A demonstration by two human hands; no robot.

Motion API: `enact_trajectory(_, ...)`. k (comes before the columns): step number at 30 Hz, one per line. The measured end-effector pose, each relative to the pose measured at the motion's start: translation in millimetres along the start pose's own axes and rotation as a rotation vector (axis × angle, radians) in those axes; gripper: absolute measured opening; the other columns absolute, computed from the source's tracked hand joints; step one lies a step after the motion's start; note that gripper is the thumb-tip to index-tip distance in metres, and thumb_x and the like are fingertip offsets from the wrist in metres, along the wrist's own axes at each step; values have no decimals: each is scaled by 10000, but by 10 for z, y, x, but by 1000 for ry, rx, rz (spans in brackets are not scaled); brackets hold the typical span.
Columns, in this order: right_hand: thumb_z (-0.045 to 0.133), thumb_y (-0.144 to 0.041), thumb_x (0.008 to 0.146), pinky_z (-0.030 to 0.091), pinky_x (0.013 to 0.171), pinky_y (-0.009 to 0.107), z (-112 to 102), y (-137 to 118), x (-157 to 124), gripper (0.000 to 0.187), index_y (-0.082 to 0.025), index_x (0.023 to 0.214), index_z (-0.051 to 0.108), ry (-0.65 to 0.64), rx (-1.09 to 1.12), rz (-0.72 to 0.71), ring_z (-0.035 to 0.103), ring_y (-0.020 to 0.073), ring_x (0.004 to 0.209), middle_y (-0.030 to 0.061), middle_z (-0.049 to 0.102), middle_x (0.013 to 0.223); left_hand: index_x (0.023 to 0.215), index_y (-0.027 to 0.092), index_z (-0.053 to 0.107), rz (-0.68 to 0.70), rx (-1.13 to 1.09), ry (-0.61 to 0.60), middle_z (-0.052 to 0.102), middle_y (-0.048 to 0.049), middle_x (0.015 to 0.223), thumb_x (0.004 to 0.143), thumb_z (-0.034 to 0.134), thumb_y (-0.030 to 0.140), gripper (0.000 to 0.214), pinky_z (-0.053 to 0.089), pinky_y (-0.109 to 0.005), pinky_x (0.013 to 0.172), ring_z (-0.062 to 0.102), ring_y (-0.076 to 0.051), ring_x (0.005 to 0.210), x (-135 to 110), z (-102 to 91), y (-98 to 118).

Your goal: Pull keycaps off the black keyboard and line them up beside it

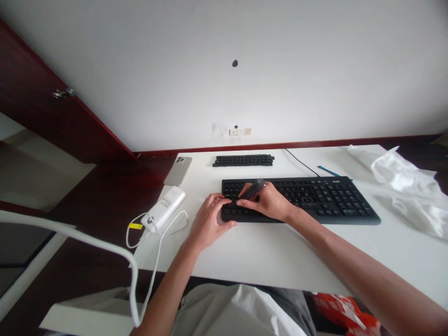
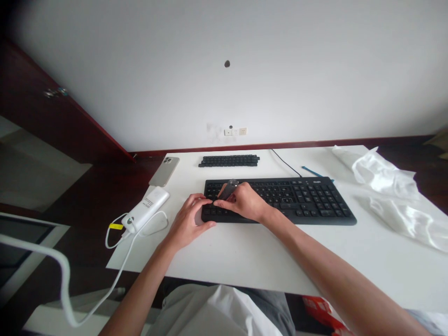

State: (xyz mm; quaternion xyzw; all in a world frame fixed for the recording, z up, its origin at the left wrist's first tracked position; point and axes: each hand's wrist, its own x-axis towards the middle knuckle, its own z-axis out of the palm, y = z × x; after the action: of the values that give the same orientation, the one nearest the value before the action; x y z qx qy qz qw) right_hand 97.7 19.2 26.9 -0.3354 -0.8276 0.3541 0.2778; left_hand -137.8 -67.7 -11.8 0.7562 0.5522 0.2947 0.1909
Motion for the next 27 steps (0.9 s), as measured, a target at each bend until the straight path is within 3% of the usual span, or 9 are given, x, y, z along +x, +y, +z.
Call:
enact_trajectory(8,729,-562,908,420,549,272,124,18,59,410,-159,830,737,68,-97,114,613,157,558,29,695,634,1325,312,595,-7,0,-2,528,-70,1372,798,856,263,590,489,-453,1114,563,-279,1293,0,-10,12)
enact_trajectory(18,752,-568,881,414,526,275,165,60,98,427,-164,746,728,128,-17,173,636,169,553,37,716,620,1323,305,609,4,1,3,541,-77,1376,803,863,297,579,490,-464,1119,568,-287,1287,4,-8,7)
enact_trajectory(23,743,-515,909,439,536,261,187,51,114,374,-166,773,739,141,25,145,664,164,565,31,735,635,1279,275,673,23,-57,33,589,-87,1305,995,651,349,294,529,-411,1054,628,-237,1174,39,-6,-29)
enact_trajectory(27,745,-517,906,453,540,263,214,52,131,381,-167,756,725,154,50,166,688,177,574,38,744,639,1220,263,726,-3,-85,66,621,-84,1257,1037,570,312,245,549,-379,1000,658,-213,1098,87,4,-58)
